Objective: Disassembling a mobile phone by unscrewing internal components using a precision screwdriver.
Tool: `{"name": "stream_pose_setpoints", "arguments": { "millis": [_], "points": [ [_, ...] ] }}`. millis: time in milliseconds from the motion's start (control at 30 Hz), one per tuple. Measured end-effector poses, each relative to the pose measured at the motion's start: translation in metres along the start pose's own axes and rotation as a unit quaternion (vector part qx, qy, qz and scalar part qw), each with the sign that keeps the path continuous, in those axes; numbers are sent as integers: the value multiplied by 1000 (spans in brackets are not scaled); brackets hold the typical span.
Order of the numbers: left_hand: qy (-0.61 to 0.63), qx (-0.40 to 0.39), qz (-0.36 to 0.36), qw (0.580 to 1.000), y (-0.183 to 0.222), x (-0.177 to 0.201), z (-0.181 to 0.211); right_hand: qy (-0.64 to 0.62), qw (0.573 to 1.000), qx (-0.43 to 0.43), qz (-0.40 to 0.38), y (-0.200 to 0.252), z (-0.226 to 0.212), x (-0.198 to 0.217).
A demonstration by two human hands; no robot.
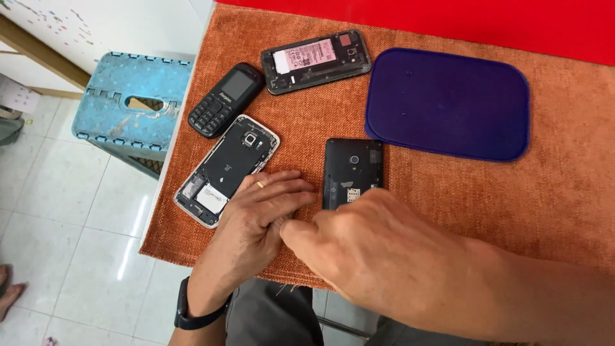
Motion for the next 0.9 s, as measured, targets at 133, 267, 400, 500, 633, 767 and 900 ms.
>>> {"name": "stream_pose_setpoints", "arguments": {
  "millis": [133, 267, 400, 500, 633, 767, 900],
  "points": [
    [12, 3, 7, 1000, 1, -1, -1, -175, 983, 49, -26, 0, -12, 11],
    [-8, 8, 11, 1000, 1, 0, -1, -30, 995, 17, -98, 2, -11, -8],
    [-11, 6, 10, 1000, 0, 0, 0, -95, 992, 67, -55, 0, -17, 1],
    [-12, 16, 4, 1000, 2, 0, -2, -144, 977, 79, -135, 9, -30, -6],
    [-8, 12, 20, 1000, -1, 0, 0, -33, 995, 43, -86, 3, -18, -3],
    [-2, 7, 14, 1000, -1, 0, 0, -72, 991, 67, -85, 7, -22, -1],
    [6, 4, 19, 1000, -1, 0, 2, -77, 978, 12, -194, 1, -18, 3]
  ]
}}
Point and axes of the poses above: each hand's wrist, its own y-axis away from the middle knuckle, its own x-axis out of the back of the hand, z = x × y, the point moved 5 cm from there along -y, towards the middle knuckle, and after that the axes turned 6 degrees about z, right-handed, at the moved point
